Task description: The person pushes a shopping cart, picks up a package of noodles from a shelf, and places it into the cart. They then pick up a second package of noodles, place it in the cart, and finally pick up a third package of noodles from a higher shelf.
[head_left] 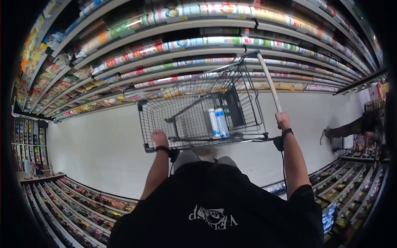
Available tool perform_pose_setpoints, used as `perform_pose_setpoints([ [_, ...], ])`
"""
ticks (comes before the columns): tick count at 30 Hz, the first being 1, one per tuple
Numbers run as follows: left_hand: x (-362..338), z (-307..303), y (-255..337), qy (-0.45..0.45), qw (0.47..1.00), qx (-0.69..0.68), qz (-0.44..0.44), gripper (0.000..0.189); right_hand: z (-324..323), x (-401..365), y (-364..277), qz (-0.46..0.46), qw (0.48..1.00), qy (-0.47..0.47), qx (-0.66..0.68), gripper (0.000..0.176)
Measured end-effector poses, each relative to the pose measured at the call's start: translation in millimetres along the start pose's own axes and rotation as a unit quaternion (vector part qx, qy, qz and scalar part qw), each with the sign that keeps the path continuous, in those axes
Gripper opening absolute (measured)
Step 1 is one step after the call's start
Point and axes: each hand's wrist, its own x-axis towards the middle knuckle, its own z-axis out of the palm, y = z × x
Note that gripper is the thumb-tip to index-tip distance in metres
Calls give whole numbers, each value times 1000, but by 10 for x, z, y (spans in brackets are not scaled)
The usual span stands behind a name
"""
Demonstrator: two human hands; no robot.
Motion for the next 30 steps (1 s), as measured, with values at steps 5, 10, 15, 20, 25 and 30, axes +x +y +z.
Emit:
perform_pose_setpoints([
  [5, 2, 1333, 636, -377, 909, -28, -173, 27, -8, -23, -76, 66, 998, -20, 10, 29],
  [10, -173, 2815, -219, -421, 889, 163, -75, 30, 22, -88, 2, 149, 987, -33, 59, 23],
  [15, -271, 4170, -1760, -438, 721, 505, 181, 46, -17, -101, -93, 192, 981, 9, 39, 21],
  [20, -797, 3953, -759, -232, 905, 347, -80, 32, 42, -21, 91, 179, 983, 36, -30, 25],
  [25, -577, 3922, -1698, -315, 828, 444, 136, 48, 33, 4, 337, 161, 978, 56, -116, 34],
  [30, -419, 3444, -1134, -271, 925, 263, 47, 78, 42, -9, -207, 85, 993, 75, -8, 16],
])
